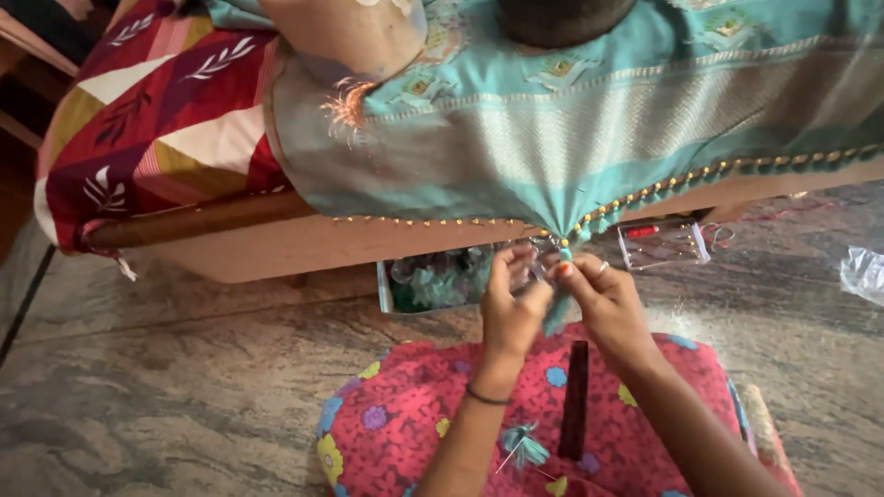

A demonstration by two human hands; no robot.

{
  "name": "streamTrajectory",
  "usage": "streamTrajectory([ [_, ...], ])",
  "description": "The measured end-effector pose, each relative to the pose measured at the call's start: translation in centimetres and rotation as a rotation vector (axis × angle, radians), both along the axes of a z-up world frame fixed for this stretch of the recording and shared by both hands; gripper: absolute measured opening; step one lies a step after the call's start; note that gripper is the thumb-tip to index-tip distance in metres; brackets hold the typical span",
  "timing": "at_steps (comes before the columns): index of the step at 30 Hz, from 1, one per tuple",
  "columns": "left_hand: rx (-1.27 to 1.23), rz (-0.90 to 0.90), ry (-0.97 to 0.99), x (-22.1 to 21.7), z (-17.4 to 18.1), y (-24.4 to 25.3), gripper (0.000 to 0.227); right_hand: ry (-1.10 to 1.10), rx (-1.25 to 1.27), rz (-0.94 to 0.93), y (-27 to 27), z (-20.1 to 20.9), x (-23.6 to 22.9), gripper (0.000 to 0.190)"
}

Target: The person is creating decorative tassels on the border of a saree by tying silk threads and adding beads.

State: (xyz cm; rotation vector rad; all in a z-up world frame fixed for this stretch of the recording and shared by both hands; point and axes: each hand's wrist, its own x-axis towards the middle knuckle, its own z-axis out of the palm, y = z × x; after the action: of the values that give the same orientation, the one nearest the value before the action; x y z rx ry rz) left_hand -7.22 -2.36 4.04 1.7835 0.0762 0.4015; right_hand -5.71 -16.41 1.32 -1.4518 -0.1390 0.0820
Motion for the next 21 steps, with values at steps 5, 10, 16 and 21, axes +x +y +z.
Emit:
streamTrajectory([
  [5, -0.721, -0.6, 0.285, 3.2, -2.6, 1.0, 0.027, 0.049, -0.059, -0.076, -0.1, -3.4, -0.6, 0.026],
  [10, -0.176, -0.303, -0.014, 2.5, -2.1, -0.3, 0.022, 0.029, 0.069, 0.002, -0.3, -1.0, -0.6, 0.027],
  [16, 0.28, -0.011, -0.172, 0.6, -2.3, -1.2, 0.02, 0.127, 0.288, -0.04, -1.0, -1.5, 0.6, 0.031],
  [21, 0.287, 0.003, -0.192, 0.6, -1.4, -0.8, 0.022, 0.134, 0.095, -0.026, 0.4, 1.4, 2.1, 0.025],
])
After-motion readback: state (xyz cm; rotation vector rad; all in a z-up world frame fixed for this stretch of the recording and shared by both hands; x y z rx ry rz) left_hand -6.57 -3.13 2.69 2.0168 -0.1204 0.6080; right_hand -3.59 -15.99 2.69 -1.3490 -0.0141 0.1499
